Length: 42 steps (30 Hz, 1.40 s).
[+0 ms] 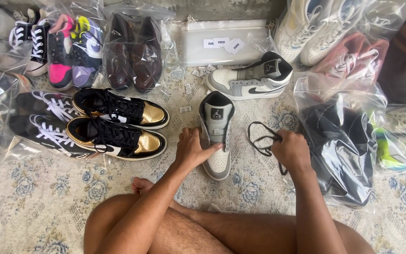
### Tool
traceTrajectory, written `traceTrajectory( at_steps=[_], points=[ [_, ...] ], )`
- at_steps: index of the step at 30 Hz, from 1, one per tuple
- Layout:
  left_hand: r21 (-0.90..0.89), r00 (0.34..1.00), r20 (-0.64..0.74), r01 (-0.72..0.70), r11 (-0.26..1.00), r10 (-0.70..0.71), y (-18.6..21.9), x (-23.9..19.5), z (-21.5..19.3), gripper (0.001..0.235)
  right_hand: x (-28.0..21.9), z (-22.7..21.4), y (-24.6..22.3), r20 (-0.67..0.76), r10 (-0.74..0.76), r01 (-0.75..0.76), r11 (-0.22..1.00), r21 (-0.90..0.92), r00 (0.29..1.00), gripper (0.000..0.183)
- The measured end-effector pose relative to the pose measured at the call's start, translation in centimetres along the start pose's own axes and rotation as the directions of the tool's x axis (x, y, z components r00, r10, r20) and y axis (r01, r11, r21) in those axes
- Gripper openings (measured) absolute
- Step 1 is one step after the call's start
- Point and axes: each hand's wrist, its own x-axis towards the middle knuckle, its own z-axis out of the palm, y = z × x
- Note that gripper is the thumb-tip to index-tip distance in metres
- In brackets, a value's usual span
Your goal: The person sits on a rug surrounded by various shoes and handles a grey and white high-top sneaker. They remove the existing laces, inspect the shoe, and then proceed to thread a new black lace through the eyelets.
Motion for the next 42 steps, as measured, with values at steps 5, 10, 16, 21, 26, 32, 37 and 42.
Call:
traceTrajectory(
  at_steps=[5,10,16,21,26,32,37,42],
  points=[
    [-0.142,0.999,0.044,-0.014,0.990,0.020,-1.6,1.0,-0.2,0.089,-2.0,0.9,-2.4,0.266,0.044,0.071,0.910,-0.409,0.963,0.036],
    [-0.151,0.991,-0.009,-0.134,0.979,0.135,-3.9,2.5,0.7,0.062,-4.6,2.0,-9.3,-0.028,-0.375,0.371,0.923,-0.100,0.927,0.063],
    [-0.188,0.987,0.048,-0.144,0.972,0.155,-3.4,2.0,-0.4,0.062,-4.3,5.2,-9.9,-0.007,-0.317,0.301,0.894,0.332,0.948,0.045],
    [-0.221,0.973,0.190,-0.089,0.971,0.132,-4.7,3.0,-1.3,0.065,-2.4,8.1,-6.7,-0.036,-0.384,0.367,0.845,0.389,0.923,0.035],
    [-0.221,0.959,0.264,-0.047,0.974,0.106,-4.6,3.0,-2.6,0.066,-1.5,7.3,-5.8,0.053,-0.413,0.335,0.800,0.497,0.909,0.037],
    [-0.176,0.944,0.316,-0.035,0.984,0.091,-5.9,4.0,-2.1,0.071,-1.5,6.5,-5.5,0.082,-0.428,0.310,0.762,0.568,0.900,0.036],
    [-0.160,0.968,0.230,-0.062,0.985,0.098,-4.3,3.1,-1.8,0.076,-1.8,6.4,-6.0,0.058,-0.409,0.299,0.751,0.589,0.911,0.039],
    [-0.132,0.967,0.221,-0.101,0.986,0.128,-3.1,2.8,-1.0,0.094,-1.7,6.6,-5.8,0.067,-0.410,0.285,0.734,0.617,0.910,0.046]
  ],
)
